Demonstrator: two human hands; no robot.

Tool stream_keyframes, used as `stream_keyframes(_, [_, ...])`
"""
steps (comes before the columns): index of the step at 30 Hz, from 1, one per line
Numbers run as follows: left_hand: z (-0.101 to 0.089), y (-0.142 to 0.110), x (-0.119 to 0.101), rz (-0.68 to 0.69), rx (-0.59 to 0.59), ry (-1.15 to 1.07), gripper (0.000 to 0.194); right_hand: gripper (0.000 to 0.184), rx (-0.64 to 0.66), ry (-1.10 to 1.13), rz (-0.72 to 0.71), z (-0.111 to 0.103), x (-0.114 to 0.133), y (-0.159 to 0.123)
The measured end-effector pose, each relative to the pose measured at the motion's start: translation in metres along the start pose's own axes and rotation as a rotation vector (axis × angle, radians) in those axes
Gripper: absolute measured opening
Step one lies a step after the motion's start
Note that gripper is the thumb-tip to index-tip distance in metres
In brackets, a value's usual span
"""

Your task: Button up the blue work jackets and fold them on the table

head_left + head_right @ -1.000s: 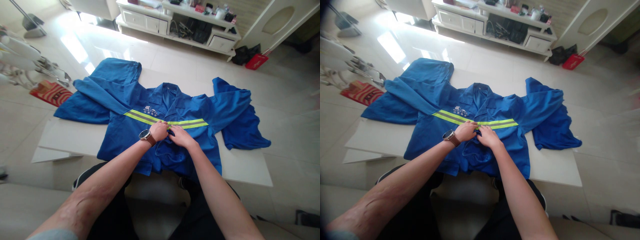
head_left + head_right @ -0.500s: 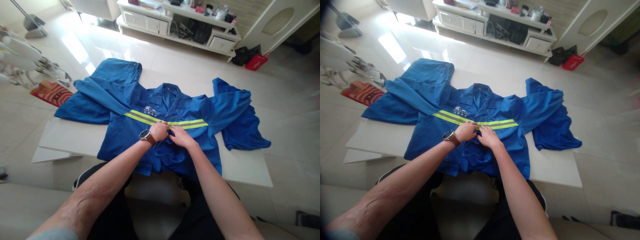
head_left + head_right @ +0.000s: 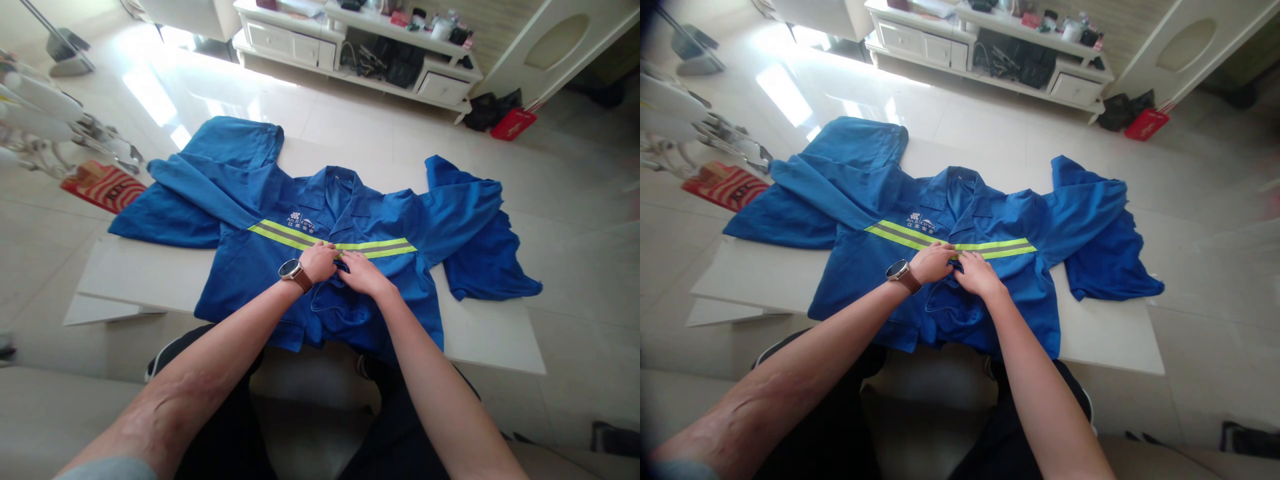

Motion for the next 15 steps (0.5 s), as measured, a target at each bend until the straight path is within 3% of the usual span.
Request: stream_keyframes(15, [-0.0015,-0.0016,-0.0015,0.004,0.013,0.011,0.039,0.050,-0.008,-0.008,-0.015,0.0012,0.0003,0.0012])
Point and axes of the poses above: each hand's wrist, its own y-axis towards the middle knuckle, its own z-axis out of the palm, x = y × z, the point moved 6 cm from there along y, towards the middle knuckle, and after that the axes turned 1 degree about -x, right-handed, at the moved point
